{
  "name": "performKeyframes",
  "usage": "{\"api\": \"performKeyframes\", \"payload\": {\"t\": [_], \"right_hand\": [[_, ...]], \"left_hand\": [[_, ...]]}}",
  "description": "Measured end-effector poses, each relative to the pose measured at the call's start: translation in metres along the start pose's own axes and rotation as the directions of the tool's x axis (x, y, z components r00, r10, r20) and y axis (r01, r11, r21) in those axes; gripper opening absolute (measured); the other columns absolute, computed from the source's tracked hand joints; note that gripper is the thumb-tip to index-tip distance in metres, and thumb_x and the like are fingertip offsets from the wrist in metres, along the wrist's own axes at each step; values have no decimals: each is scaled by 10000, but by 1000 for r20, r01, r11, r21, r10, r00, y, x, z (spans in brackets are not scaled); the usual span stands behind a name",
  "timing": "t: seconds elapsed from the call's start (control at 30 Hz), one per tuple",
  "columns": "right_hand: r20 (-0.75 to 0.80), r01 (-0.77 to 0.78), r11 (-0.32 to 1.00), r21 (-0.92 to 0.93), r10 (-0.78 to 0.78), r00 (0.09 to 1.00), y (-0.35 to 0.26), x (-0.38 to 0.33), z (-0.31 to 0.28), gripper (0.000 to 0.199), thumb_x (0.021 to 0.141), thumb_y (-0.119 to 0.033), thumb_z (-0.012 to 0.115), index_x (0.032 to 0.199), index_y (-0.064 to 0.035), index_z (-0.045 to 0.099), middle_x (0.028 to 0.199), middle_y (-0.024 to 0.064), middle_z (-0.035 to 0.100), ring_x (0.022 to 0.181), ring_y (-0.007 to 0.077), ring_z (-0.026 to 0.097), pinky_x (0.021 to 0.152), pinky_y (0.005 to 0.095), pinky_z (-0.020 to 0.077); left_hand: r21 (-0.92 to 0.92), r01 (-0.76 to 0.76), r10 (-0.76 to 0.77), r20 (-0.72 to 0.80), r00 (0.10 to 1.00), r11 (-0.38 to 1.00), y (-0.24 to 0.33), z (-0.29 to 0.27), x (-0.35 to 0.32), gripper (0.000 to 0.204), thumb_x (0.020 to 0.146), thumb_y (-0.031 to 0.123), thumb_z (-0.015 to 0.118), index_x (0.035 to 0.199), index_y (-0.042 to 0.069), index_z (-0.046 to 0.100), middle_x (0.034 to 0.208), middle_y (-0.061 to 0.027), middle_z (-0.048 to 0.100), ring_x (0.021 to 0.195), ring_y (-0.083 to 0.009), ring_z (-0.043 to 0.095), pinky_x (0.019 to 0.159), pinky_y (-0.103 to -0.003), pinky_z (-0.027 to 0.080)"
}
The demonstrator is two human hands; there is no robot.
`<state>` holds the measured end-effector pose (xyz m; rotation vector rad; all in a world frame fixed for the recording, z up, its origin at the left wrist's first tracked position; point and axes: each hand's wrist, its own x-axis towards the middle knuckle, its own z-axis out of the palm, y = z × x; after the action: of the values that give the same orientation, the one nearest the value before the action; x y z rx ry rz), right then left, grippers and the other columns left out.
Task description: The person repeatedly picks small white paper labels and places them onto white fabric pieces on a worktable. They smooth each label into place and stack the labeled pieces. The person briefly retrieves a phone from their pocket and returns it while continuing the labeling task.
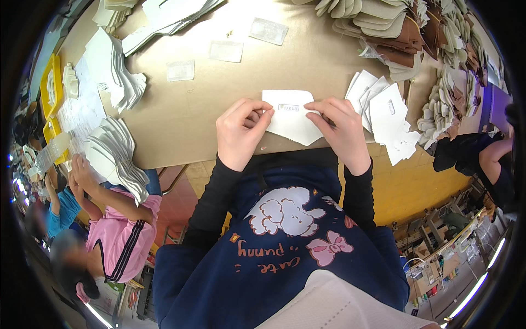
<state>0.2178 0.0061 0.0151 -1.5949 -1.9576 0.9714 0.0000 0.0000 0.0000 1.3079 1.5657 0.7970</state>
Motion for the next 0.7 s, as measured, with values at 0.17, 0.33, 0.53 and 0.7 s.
{"api": "performKeyframes", "payload": {"t": [0.17,0.33,0.53,0.7], "right_hand": [[-11,5,1000,9,-4,1000,0,1,2,142,849,-89,742,991,-82,744,843,34,652,756,197,513,661,302,437],[-17,18,1000,3,-18,1000,1,1,1,143,850,-89,743,992,-83,745,839,32,651,750,191,508,661,297,429],[-11,8,1000,2,-8,1000,2,0,2,143,851,-94,744,994,-84,746,843,30,656,745,190,503,658,298,426],[-6,14,1000,-8,-14,1000,2,0,1,143,854,-100,744,996,-83,746,855,33,664,753,193,506,662,296,428]], "left_hand": [[13,-2,2,-4,1000,1000,2,0,0,54,835,-2,720,888,1,710,776,-54,632,601,-101,591,554,-235,483],[22,-7,7,-17,1000,1000,4,2,0,53,833,-4,719,884,-2,705,773,-56,626,601,-102,590,554,-236,484],[30,-12,12,-8,1000,999,5,2,1,60,830,-8,716,887,0,700,789,-54,627,602,-102,592,556,-236,485],[37,-19,19,0,1000,999,5,2,1,60,830,-9,712,887,5,700,789,-52,626,602,-103,589,557,-238,486]]}}
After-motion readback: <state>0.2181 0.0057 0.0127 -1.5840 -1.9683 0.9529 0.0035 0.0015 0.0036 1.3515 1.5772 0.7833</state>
